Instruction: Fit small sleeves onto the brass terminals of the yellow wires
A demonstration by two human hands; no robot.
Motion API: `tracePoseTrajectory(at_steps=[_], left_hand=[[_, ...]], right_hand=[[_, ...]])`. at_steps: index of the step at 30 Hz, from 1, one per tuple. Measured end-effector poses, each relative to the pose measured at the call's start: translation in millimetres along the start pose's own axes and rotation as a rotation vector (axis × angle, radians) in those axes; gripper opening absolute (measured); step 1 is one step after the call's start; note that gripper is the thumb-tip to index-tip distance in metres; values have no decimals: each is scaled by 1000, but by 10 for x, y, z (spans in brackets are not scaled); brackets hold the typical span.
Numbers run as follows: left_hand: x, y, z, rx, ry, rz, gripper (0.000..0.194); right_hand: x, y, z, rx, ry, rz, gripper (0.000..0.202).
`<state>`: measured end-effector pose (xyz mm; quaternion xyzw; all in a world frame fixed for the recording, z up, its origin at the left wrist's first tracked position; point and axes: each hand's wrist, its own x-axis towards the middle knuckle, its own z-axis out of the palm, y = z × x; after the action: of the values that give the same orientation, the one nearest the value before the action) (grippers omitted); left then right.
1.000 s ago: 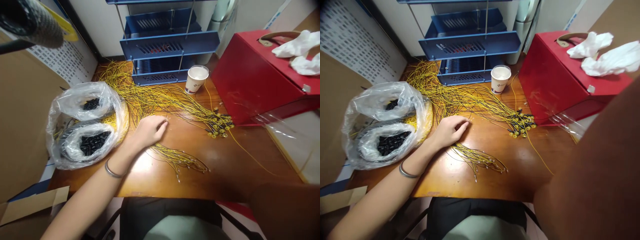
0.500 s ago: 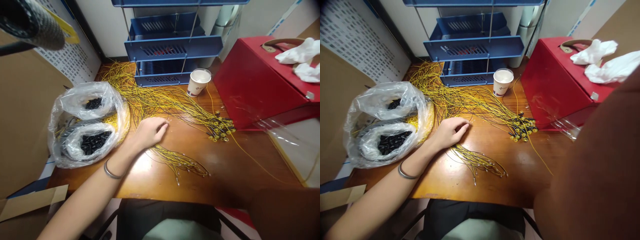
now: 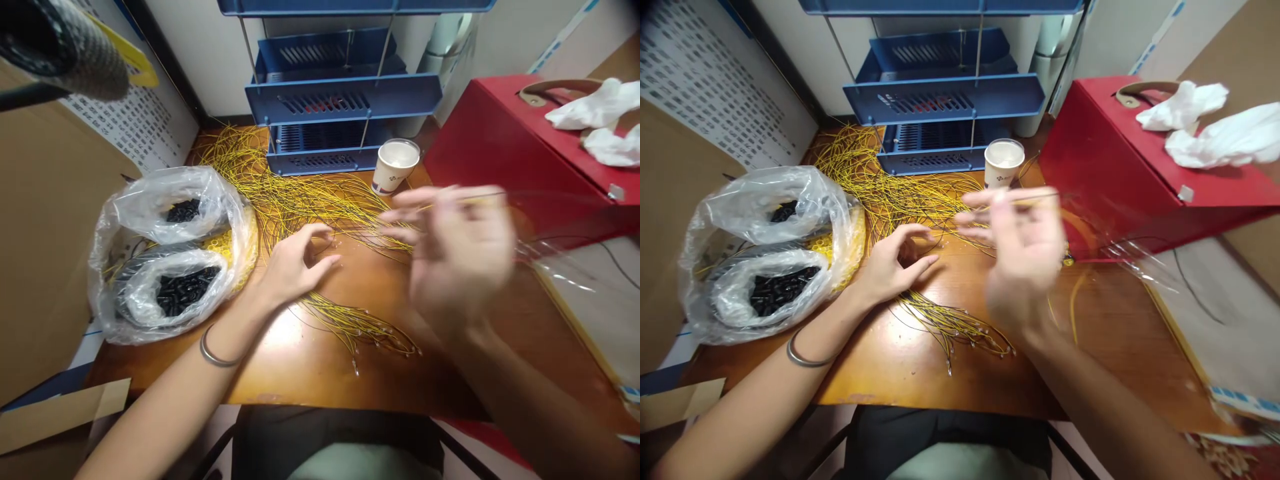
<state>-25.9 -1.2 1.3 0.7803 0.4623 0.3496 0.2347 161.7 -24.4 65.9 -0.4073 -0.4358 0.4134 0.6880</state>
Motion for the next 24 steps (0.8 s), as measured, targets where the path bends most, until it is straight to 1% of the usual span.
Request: tracePoseTrajectory(at_steps=[2,3,4,6,9,13,18,21,24], left_hand=[[5,-8,4,-34,-1,12,64],[8,-17,7,-39,-9,33,69],[12,-26,12,-41,-14,63,69],[18,-44,26,-30,-17,123,61],[24,-49,42,5,-15,173,47],[30,-6,35,65,12,185,36],[56,61,16,103,91,233,15],[86,78,19,99,130,262,12],[108,80,24,97,112,258,12]], right_hand=[[-40,239,-3,3,-41,138,21],[-59,354,-12,1,-85,225,24],[-76,456,-23,6,-98,262,26],[-99,606,-49,20,-156,321,29],[-108,720,-74,50,-195,370,28],[-91,808,-78,86,-186,381,26],[-72,873,-91,39,-202,331,20],[-62,863,-113,-2,-227,323,17],[-41,830,-137,-92,-269,284,15]])
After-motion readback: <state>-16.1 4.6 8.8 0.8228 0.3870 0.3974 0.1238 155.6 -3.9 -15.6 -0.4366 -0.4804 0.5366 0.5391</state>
